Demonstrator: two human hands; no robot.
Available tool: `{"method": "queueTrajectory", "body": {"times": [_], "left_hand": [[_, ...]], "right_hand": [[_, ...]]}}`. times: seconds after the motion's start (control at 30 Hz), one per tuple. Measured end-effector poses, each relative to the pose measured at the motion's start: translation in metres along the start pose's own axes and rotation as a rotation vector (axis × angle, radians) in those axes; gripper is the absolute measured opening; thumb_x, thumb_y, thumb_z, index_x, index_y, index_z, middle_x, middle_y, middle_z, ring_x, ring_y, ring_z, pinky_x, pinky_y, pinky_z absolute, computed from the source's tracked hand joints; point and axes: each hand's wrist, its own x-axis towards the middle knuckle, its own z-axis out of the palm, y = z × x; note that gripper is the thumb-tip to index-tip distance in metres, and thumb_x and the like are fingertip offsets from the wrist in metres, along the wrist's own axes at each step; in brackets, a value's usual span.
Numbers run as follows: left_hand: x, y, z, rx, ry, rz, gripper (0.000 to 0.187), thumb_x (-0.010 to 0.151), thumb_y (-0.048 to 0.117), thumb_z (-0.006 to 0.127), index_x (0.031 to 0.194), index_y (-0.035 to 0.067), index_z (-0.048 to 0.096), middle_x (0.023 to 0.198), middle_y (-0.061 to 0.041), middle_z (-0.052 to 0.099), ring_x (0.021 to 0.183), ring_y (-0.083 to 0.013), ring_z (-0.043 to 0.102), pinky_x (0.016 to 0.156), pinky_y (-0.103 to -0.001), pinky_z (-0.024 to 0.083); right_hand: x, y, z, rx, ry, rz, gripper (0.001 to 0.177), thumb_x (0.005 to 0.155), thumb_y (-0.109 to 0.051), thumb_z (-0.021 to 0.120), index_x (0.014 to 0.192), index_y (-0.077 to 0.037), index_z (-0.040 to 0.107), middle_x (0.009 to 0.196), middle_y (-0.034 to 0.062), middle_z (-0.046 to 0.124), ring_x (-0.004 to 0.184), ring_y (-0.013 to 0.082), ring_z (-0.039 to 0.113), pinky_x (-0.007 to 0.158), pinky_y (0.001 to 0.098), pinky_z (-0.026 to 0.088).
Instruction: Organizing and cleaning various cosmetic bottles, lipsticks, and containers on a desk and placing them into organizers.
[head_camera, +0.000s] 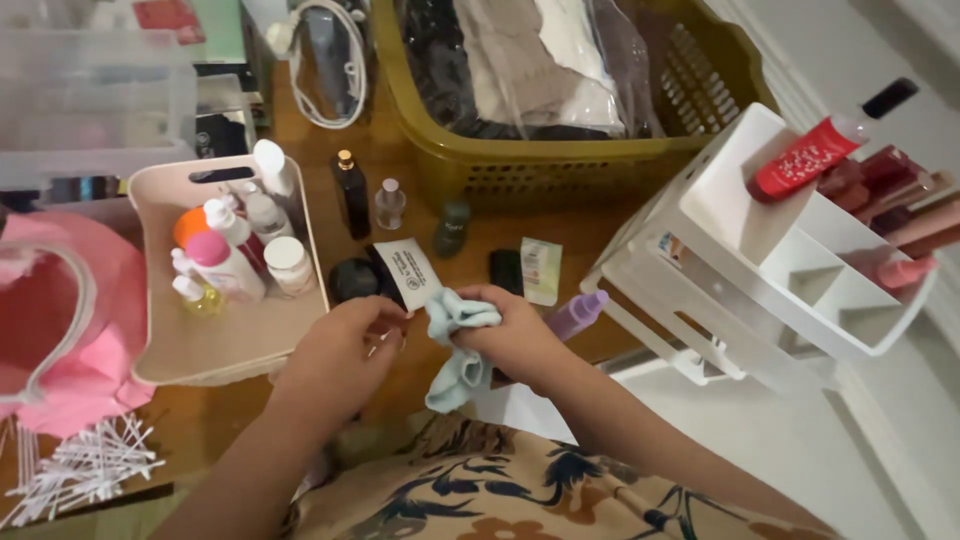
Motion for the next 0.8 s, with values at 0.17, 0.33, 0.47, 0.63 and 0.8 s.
{"method": "queueTrajectory", "body": {"times": [0.17,0.33,0.47,0.63,0.8], "left_hand": [[-0.011,0.012,-0.008,0.005,0.076,-0.086,0.021,0.086,0.012,0.069,0.106,0.007,0.073,0.090,-0.010,0.078,0.084,-0.0241,0.077,0.078,-0.035,0.059],[-0.020,0.008,0.002,-0.067,0.139,-0.142,0.022,0.088,0.013,0.069,0.108,0.004,0.071,0.091,-0.010,0.079,0.084,-0.0203,0.078,0.077,-0.033,0.060],[-0.032,0.009,0.019,-0.060,0.167,-0.100,0.022,0.086,0.010,0.068,0.108,0.005,0.072,0.092,-0.009,0.079,0.083,-0.0191,0.077,0.077,-0.032,0.060],[-0.048,0.009,0.039,-0.038,0.175,-0.145,0.019,0.087,0.011,0.070,0.104,0.004,0.074,0.090,-0.010,0.079,0.082,-0.0197,0.077,0.078,-0.033,0.059],[-0.068,-0.002,0.049,0.128,0.222,-0.189,0.020,0.085,0.016,0.071,0.103,0.007,0.075,0.100,-0.014,0.077,0.093,-0.0321,0.074,0.083,-0.042,0.057]], "right_hand": [[-0.005,0.001,-0.007,0.010,-0.062,-0.009,0.056,0.075,-0.010,0.078,0.129,-0.009,0.065,0.109,0.0041,0.074,0.096,0.0132,0.069,0.084,0.0290,0.055],[-0.012,0.007,-0.015,0.038,-0.110,-0.018,0.055,0.076,-0.010,0.078,0.129,-0.009,0.066,0.110,0.0038,0.074,0.096,0.0131,0.069,0.084,0.0291,0.056],[-0.025,0.002,-0.021,0.086,-0.115,0.053,0.054,0.076,-0.010,0.077,0.128,-0.010,0.065,0.107,0.0034,0.073,0.091,0.0148,0.070,0.078,0.0321,0.057],[-0.034,0.008,-0.028,0.121,-0.121,0.073,0.055,0.076,-0.012,0.076,0.130,-0.012,0.064,0.106,0.0038,0.072,0.088,0.0162,0.070,0.073,0.0339,0.058],[-0.039,0.024,-0.034,0.183,-0.145,0.008,0.058,0.075,-0.014,0.077,0.131,-0.010,0.063,0.108,0.0047,0.072,0.091,0.0163,0.070,0.074,0.0332,0.058]]}}
